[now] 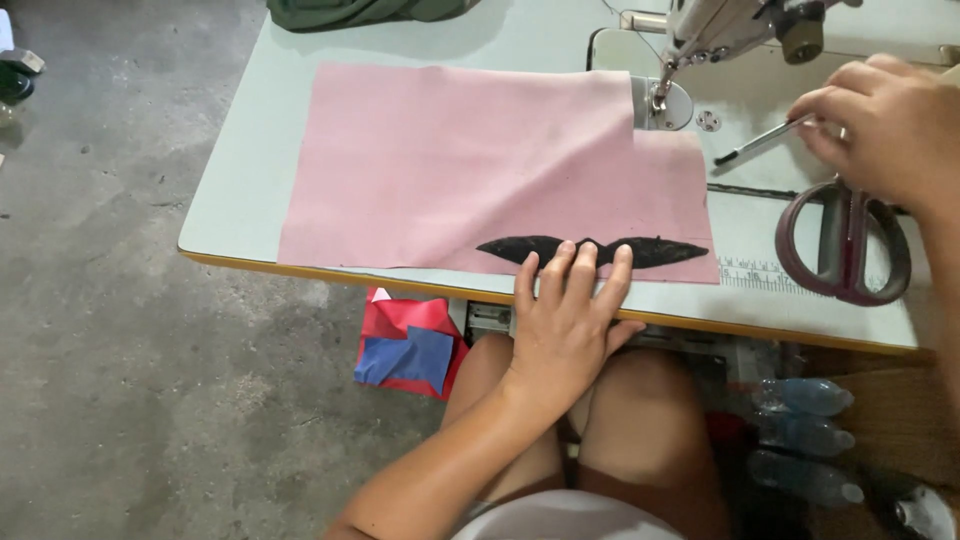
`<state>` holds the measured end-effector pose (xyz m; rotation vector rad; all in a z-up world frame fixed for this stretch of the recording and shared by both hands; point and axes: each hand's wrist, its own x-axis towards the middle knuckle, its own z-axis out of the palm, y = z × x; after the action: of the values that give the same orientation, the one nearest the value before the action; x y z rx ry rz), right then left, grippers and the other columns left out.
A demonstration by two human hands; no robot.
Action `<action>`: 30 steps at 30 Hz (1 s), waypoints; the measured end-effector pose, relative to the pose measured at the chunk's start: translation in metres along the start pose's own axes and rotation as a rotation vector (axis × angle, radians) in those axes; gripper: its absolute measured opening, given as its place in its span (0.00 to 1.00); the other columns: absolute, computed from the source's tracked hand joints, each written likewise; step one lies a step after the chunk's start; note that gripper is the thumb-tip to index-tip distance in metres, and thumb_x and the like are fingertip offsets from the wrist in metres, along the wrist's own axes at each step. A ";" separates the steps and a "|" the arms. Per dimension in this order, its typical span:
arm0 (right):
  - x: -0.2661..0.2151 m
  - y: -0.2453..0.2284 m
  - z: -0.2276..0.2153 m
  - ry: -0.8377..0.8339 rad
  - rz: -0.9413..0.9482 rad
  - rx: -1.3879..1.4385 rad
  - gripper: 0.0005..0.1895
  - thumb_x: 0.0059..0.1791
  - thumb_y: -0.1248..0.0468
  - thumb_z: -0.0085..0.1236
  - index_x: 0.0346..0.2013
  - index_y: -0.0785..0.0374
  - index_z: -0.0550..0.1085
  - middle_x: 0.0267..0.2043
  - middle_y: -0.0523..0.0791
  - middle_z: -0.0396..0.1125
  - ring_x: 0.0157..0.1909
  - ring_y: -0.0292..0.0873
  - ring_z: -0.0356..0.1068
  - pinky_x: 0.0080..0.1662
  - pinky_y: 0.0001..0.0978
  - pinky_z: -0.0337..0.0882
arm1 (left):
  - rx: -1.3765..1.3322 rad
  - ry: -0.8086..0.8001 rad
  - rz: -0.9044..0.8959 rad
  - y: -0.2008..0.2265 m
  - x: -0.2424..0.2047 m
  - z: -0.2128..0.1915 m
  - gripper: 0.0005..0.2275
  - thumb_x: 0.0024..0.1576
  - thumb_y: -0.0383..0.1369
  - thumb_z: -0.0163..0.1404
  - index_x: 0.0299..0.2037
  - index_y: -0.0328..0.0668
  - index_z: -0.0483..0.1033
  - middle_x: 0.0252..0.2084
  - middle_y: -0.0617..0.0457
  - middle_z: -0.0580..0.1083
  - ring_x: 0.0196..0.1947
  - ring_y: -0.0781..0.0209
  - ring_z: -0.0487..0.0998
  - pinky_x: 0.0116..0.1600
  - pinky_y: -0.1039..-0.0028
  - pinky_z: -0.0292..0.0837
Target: Tracing a decorative pattern onto a piece of pink fabric using a black template and a pen on a sewing table.
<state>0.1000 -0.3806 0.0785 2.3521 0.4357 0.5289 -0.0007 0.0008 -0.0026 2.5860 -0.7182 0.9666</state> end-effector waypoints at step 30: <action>0.131 -0.173 -0.152 -0.241 -0.076 1.675 0.09 0.53 0.62 0.56 0.30 0.58 0.79 0.20 0.43 0.72 0.24 0.37 0.68 0.33 0.33 0.73 | -0.041 0.177 0.019 -0.003 -0.005 0.025 0.20 0.56 0.36 0.57 0.60 0.57 0.73 0.53 0.50 0.74 0.55 0.50 0.78 0.62 0.32 0.68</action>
<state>0.1116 -0.1165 0.0991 3.8231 1.1284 -0.4283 0.0109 -0.0051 -0.0246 2.4250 -0.7082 1.1567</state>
